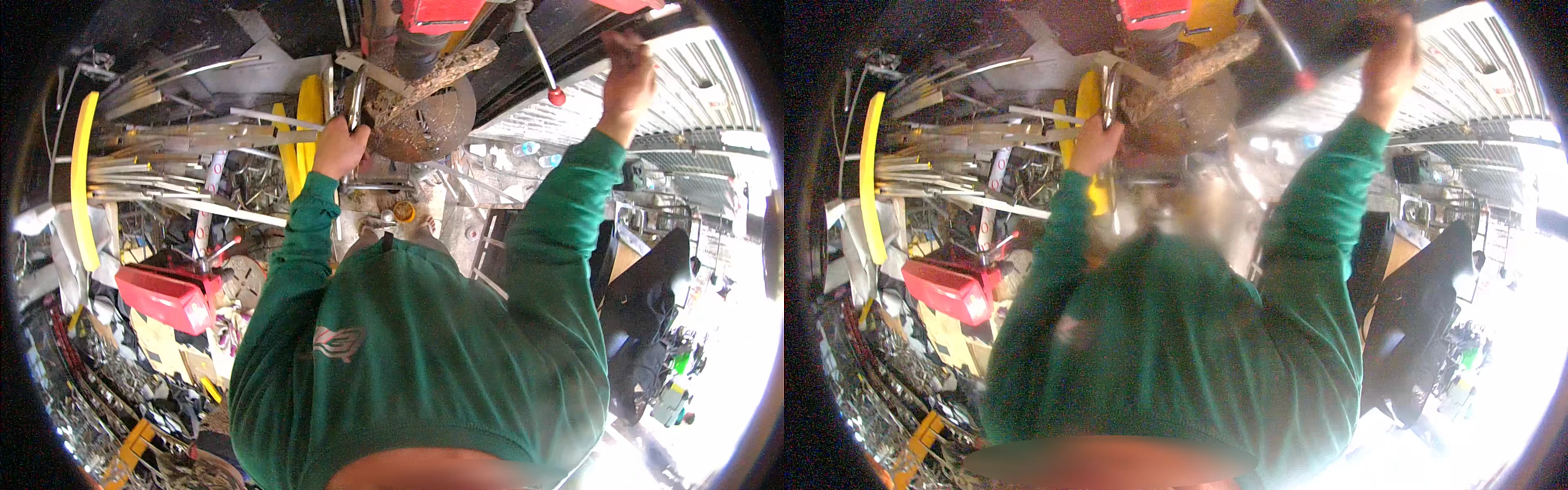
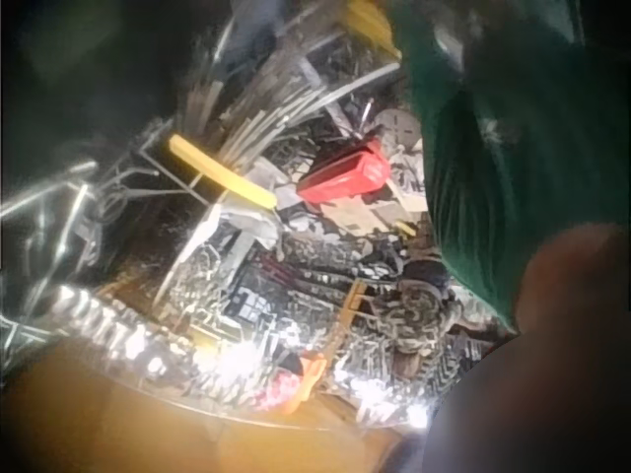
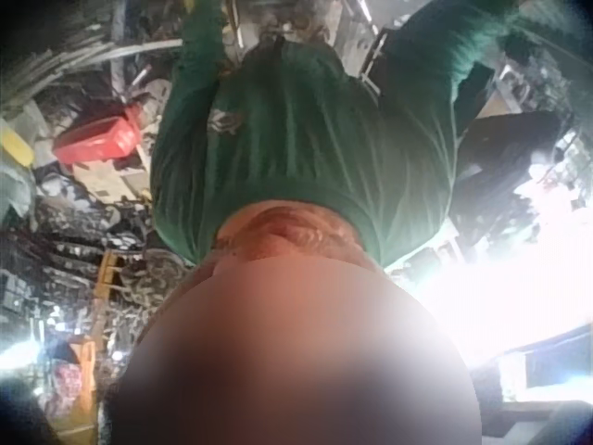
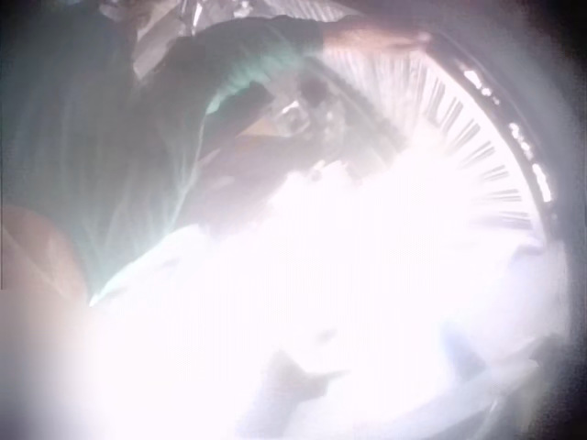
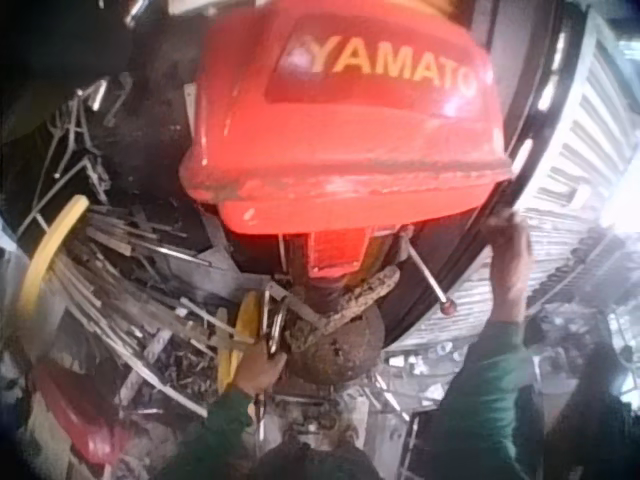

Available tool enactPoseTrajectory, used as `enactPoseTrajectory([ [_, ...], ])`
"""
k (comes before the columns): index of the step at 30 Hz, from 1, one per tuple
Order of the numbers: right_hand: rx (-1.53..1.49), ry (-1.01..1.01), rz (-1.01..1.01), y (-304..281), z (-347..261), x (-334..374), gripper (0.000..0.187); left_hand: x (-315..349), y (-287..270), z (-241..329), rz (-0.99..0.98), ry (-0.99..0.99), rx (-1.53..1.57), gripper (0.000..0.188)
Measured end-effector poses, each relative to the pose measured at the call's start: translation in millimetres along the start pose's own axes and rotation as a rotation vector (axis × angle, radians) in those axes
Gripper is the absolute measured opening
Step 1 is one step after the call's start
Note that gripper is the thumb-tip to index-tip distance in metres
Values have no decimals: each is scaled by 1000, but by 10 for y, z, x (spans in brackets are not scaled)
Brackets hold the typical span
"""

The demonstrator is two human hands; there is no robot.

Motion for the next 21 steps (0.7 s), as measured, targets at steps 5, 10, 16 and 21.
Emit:
enactPoseTrajectory([
  [5, -14, 627, 11, 994, 965, 1320, 37, 180, 266, 23, -196, -150, 350, 36],
  [10, -244, 555, -155, 2091, 1242, 1722, 52, 268, 287, 73, -100, -124, 212, 40],
  [16, -187, 508, -211, 2392, 902, 1502, 62, 140, 330, -85, -87, -166, 175, 45],
  [21, -306, 525, -86, 2526, 807, 1597, 55, 99, 358, -28, -96, -170, 200, 44],
])
Point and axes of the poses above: each hand's wrist, its own x-axis away from the middle knuckle, its own y-axis out of the palm, z = x × y, the point moved 9 cm from there along -x, towards the middle knuckle, and after that the axes turned 7 degrees about -z, right-handed, at the moved point
